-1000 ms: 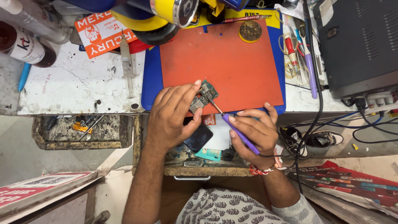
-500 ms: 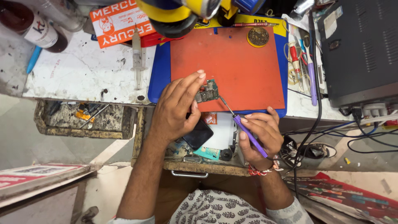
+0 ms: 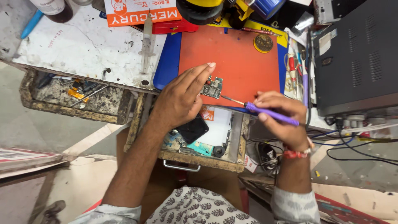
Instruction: The person is using a soldering iron to apply solder to components on a motherboard while holding the board by hand on a red workspace mat.
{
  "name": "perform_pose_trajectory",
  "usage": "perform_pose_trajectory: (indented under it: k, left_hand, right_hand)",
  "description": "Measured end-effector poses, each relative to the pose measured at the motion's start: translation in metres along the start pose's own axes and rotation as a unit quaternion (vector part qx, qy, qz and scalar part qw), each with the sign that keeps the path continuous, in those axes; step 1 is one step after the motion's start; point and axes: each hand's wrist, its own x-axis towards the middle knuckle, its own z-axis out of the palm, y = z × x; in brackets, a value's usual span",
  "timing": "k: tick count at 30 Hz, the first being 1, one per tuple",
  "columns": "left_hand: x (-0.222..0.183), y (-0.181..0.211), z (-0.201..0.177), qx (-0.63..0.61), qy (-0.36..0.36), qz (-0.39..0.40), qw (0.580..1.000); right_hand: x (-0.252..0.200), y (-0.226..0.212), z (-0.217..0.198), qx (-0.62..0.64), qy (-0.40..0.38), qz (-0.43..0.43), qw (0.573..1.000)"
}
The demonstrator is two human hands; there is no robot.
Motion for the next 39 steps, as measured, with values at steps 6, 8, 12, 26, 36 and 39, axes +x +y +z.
perform_pose_trajectory:
  k: [6,8,12,26,36,39]
  left_hand:
    - [-0.004,-0.006,0.005,0.010,-0.002,-0.006,1.000]
    - [-0.006,-0.008,0.007,0.010,-0.003,-0.009,1.000]
    - [-0.006,-0.010,0.010,0.022,-0.007,-0.012,1.000]
    - [-0.006,-0.009,0.008,-0.005,0.003,-0.002,1.000]
    - [-0.006,-0.009,0.009,0.003,0.002,-0.006,1.000]
    - [-0.006,-0.010,0.010,0.004,-0.001,-0.010,1.000]
  right_hand:
    - [0.021,0.012,-0.014,0.067,-0.084,0.021,0.994]
    - [0.022,0.013,-0.012,0.066,-0.050,0.036,0.996]
    - [0.020,0.014,-0.005,-0.005,-0.033,0.030,0.999]
    - [0.017,0.012,0.000,-0.073,-0.038,0.031,0.996]
    - [0.018,0.011,0.002,-0.083,-0.020,0.047,0.995]
    - [0.017,0.012,0.001,-0.077,-0.042,0.024,0.996]
